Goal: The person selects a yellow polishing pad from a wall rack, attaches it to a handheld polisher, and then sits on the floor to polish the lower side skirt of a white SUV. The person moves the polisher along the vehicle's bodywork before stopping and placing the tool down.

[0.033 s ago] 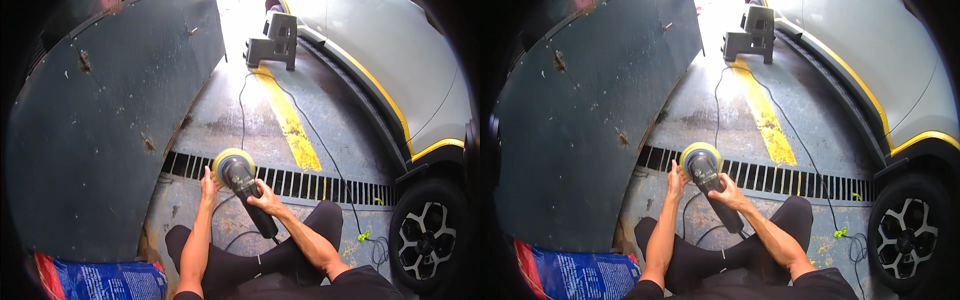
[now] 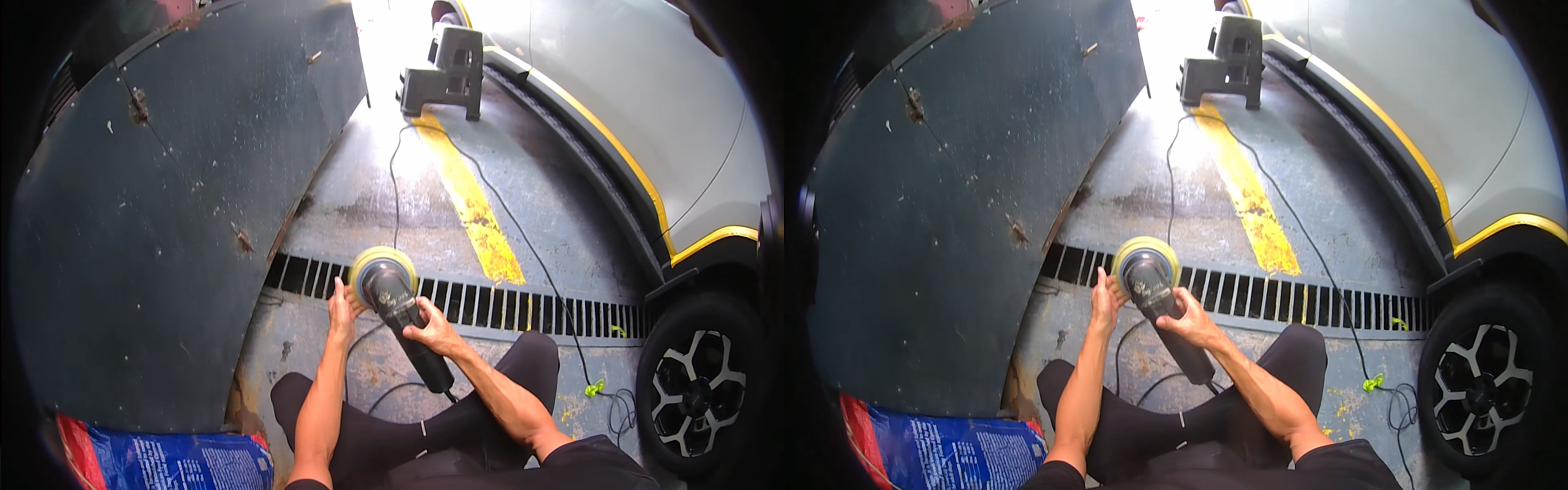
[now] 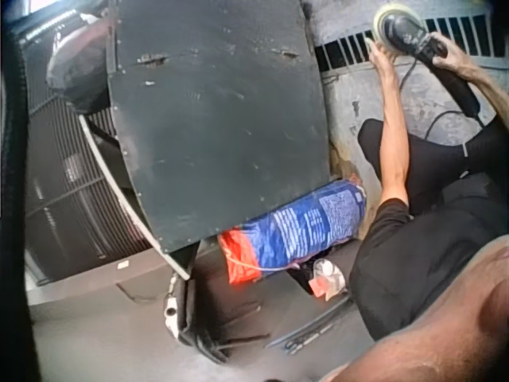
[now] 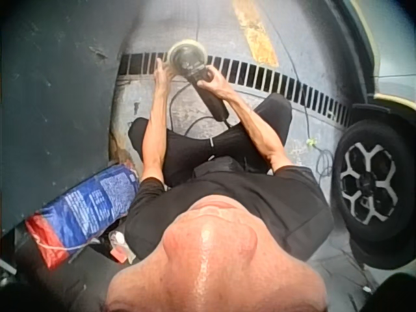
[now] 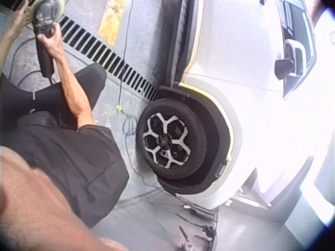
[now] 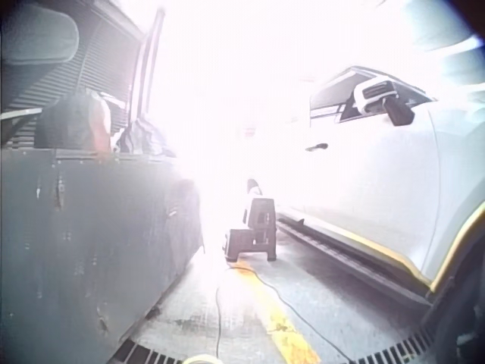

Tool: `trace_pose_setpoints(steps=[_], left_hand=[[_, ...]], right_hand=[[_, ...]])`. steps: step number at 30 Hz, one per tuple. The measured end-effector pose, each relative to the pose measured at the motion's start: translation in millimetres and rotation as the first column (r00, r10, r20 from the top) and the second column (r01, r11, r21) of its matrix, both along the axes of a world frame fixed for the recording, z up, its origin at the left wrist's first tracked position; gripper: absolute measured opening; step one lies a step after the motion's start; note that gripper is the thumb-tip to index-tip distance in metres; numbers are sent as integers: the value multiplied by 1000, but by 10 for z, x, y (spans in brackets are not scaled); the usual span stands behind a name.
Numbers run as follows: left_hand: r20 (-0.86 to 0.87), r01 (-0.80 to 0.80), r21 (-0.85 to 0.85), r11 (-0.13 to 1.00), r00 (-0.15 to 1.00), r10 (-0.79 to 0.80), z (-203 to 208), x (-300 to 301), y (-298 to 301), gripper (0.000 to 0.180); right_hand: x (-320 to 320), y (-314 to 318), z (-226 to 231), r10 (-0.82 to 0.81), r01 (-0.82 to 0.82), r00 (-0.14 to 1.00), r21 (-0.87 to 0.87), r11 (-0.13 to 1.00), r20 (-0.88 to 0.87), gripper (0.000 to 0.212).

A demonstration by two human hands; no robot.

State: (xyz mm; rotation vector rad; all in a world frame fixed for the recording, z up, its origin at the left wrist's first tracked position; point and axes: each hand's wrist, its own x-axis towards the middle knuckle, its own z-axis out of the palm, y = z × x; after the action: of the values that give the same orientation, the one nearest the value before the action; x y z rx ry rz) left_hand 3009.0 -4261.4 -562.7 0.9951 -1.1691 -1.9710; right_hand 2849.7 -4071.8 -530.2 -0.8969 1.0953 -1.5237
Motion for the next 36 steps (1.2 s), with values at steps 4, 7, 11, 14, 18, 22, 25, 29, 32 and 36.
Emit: trace_pose_setpoints(steps=[4, 7, 11, 14, 18, 22, 25, 29, 32, 36], left_hand=[[-43, 8, 7, 1000, 999, -8, 26, -45, 40, 77], [-58, 32, 68, 997, 998, -28, 40, -57, 66, 77], [-326, 134, 61, 989, 939, -107, 79, -69, 66, 80], [-402, 166, 57, 984, 907, -130, 125, -76, 79, 77], [-500, 212, 108, 971, 856, -131, 188, -87, 161, 73], [-610, 253, 137, 958, 783, -119, 327, -81, 250, 74], [-648, 260, 172, 950, 757, -90, 615, -54, 283, 67], [-671, 215, 133, 967, 738, -72, 1407, -51, 269, 65], [-774, 378, -95, 921, 554, -308, 2344, 23, 194, 76], [-781, 326, -104, 940, 558, -280, 3731, -88, 221, 84]], right_hand=[[-49, -44, 20, -10, 12, 997, 21, 1000, -73, 79], [-56, -42, 21, -27, 24, 996, -36, 999, -86, 81], [-58, -47, -12, -59, 53, 993, -65, 996, -103, 88], [-81, -54, -40, -45, 41, 994, -40, 998, -104, 89], [-98, -61, -38, -40, 29, 994, -98, 995, -106, 90], [-96, -40, 71, 10, -16, 999, -139, 990, -47, 91], [-79, -48, 305, 54, -60, 997, -141, 988, -49, 93], [-38, -26, 947, 196, -194, 981, -161, 968, -4, 97], [-8, 30, 1727, 230, -225, 973, -198, 954, 4, 99], [-107, 81, 3089, 352, -353, 935, -188, 917, -37, 106]])
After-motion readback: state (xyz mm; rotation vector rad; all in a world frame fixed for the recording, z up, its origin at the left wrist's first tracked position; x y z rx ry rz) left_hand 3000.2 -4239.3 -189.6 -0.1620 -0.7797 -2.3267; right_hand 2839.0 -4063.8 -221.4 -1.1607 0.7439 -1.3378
